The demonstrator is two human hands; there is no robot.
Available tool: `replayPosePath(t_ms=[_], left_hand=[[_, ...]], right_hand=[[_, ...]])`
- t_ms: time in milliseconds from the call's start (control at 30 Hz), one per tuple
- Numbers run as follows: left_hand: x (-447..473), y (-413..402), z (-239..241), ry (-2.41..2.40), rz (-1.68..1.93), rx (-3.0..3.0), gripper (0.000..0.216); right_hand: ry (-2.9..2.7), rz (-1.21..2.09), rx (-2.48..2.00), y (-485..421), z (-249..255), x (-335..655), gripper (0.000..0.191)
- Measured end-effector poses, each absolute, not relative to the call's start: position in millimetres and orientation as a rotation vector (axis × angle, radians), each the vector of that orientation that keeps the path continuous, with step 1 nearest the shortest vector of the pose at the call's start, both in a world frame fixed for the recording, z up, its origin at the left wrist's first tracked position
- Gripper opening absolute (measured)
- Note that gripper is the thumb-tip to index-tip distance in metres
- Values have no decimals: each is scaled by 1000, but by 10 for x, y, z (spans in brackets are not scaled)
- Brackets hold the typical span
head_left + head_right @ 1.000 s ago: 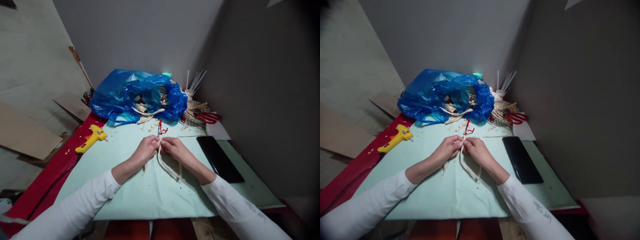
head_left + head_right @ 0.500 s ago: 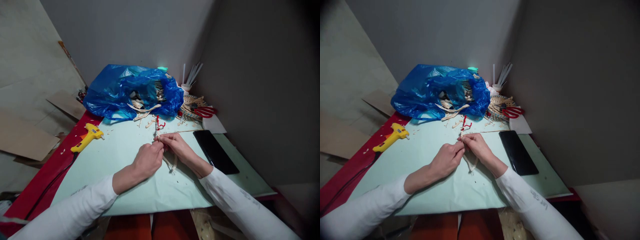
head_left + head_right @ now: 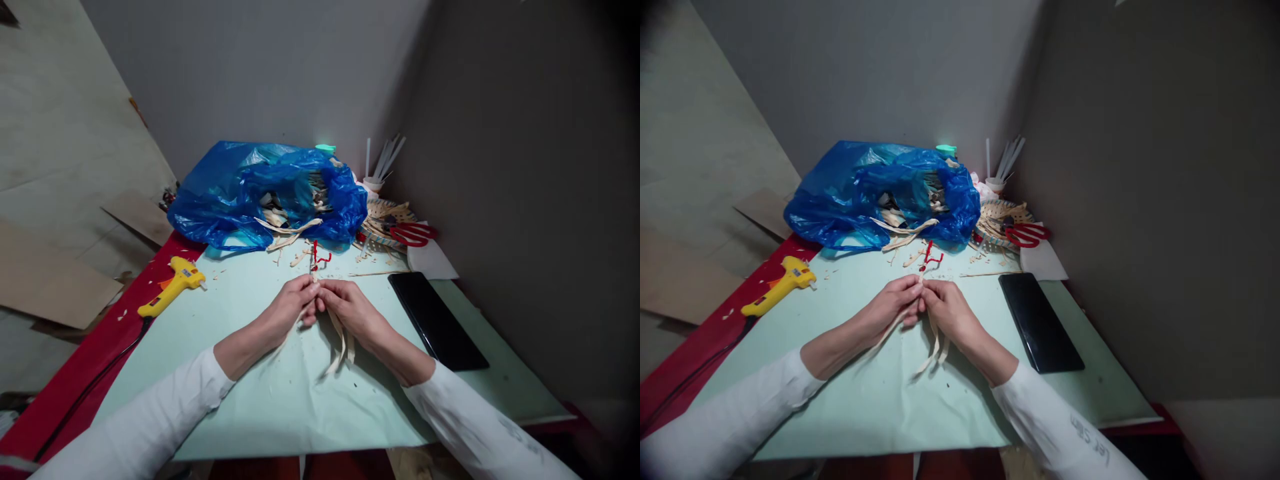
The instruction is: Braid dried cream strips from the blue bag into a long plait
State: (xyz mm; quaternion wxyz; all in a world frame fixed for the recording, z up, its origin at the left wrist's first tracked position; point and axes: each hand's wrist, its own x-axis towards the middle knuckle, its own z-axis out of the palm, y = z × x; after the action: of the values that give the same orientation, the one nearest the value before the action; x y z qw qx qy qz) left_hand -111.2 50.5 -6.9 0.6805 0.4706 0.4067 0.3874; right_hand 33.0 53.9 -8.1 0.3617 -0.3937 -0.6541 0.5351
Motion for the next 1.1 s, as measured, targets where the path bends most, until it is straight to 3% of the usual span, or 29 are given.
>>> replayPosePath(t_ms=[167, 400, 733, 933, 1100], left_hand=[[-1160, 511, -65, 957, 792, 1009, 24], [-1155, 472, -94, 1236, 873, 1306, 28], [-1220, 449, -82, 1054, 868, 995, 25], [-1240, 473, -91, 1061, 867, 993, 22], [-1219, 455, -50, 1023, 822, 1035, 22]], right_hand=[[-1983, 1079, -1215, 521, -20, 365, 31], [-2276, 337, -1582, 356, 141, 360, 23], [-2745, -12, -1148, 263, 22, 325, 21], [-2351, 234, -1353, 318, 172, 361, 28], [-2081, 904, -1319, 447, 106, 384, 29]])
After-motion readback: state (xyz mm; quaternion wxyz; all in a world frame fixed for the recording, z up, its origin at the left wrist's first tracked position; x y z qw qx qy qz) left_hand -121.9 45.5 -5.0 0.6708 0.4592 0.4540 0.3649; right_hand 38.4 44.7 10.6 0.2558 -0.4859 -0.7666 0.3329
